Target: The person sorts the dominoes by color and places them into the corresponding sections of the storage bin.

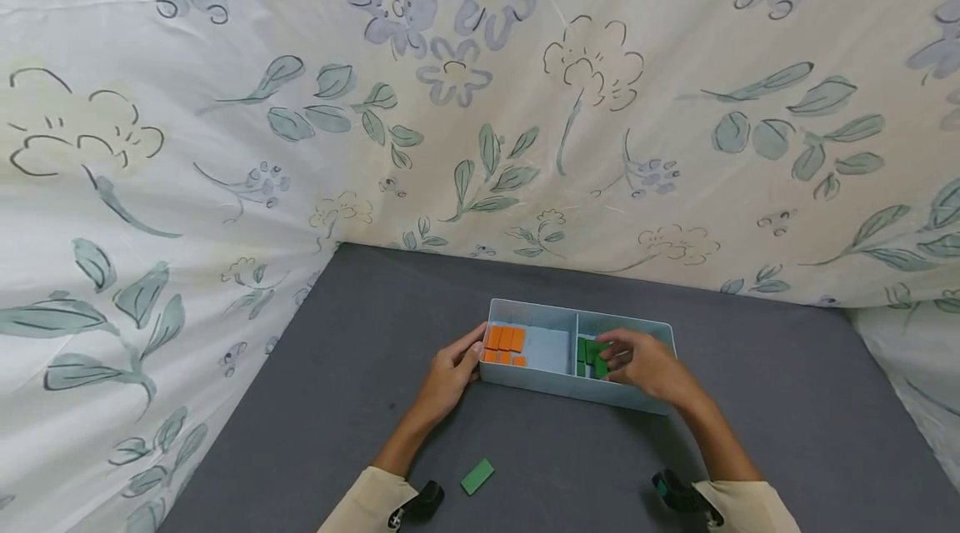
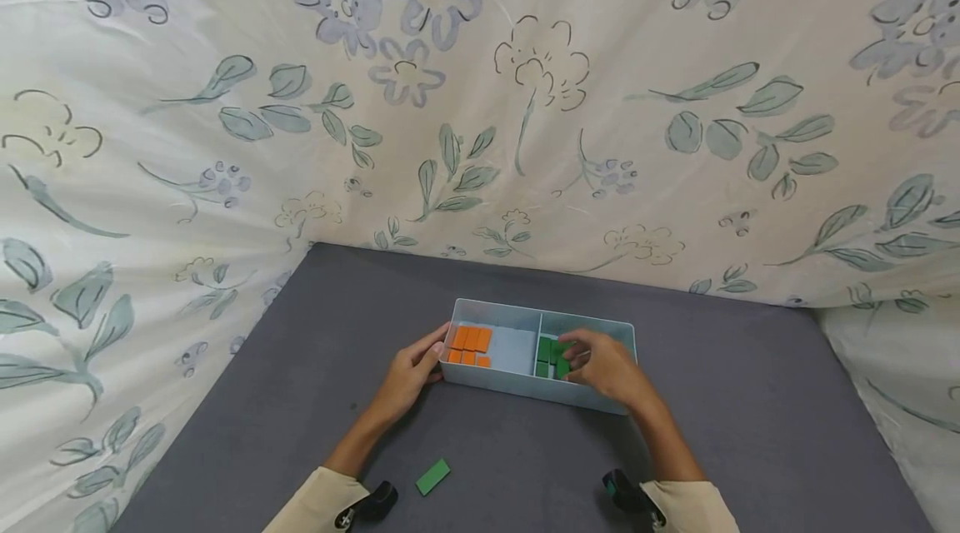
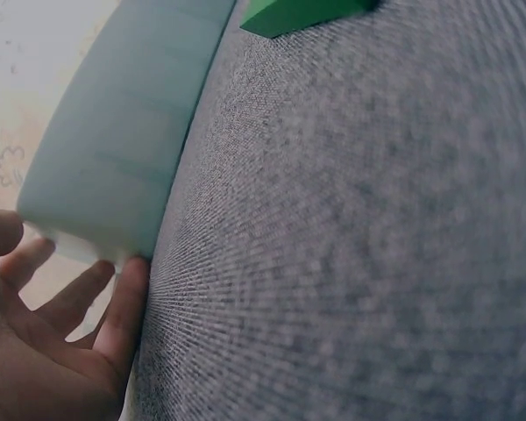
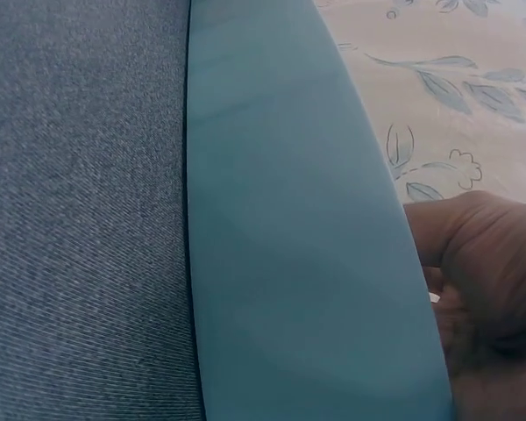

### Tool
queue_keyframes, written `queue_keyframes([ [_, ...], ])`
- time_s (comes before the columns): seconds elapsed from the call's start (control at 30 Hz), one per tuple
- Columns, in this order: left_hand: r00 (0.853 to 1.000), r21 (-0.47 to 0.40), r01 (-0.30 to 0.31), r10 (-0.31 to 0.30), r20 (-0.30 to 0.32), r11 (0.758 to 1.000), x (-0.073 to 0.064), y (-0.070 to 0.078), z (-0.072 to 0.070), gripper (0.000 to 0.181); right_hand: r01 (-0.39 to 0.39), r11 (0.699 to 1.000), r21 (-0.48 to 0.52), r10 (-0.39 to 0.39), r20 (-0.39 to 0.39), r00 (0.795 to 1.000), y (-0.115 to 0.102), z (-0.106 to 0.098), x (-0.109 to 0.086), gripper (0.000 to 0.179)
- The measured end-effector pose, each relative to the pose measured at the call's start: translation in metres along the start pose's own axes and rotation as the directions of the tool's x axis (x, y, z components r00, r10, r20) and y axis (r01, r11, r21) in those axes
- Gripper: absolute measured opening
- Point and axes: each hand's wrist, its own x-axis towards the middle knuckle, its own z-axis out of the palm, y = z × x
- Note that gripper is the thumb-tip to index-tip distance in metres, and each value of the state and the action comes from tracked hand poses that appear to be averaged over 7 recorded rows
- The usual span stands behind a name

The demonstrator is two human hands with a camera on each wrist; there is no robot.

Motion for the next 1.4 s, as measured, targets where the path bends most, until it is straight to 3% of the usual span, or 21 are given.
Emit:
queue_keyframes([
  [0.17, 1.000, 0.003, 0.000, 0.000, 0.007, 1.000, 0.004, -0.001, -0.001, 0.050, 0.008, 0.999, 0.041, -0.010, 0.047, 0.999, 0.004, 0.000, 0.005, 0.054],
  [0.43, 1.000, -0.022, -0.007, 0.007, 0.004, 1.000, 0.010, -0.002, -0.004, 0.048, 0.034, 0.994, 0.101, -0.037, 0.032, 0.999, 0.006, 0.001, 0.010, 0.054],
  [0.7, 1.000, -0.002, -0.013, 0.013, 0.018, 1.000, 0.012, -0.001, -0.004, 0.050, 0.001, 0.995, 0.104, 0.006, -0.064, 0.998, 0.004, -0.001, 0.005, 0.057],
  [1.03, 1.000, -0.011, 0.015, -0.015, 0.001, 1.000, 0.013, 0.000, -0.005, 0.048, 0.089, 0.981, 0.173, -0.051, -0.211, 0.976, -0.011, 0.003, -0.011, 0.049],
  [1.4, 1.000, 0.018, 0.027, -0.027, 0.015, 0.999, 0.014, 0.006, -0.005, 0.050, 0.187, 0.959, 0.212, -0.135, -0.237, 0.962, -0.022, 0.019, -0.020, 0.045],
])
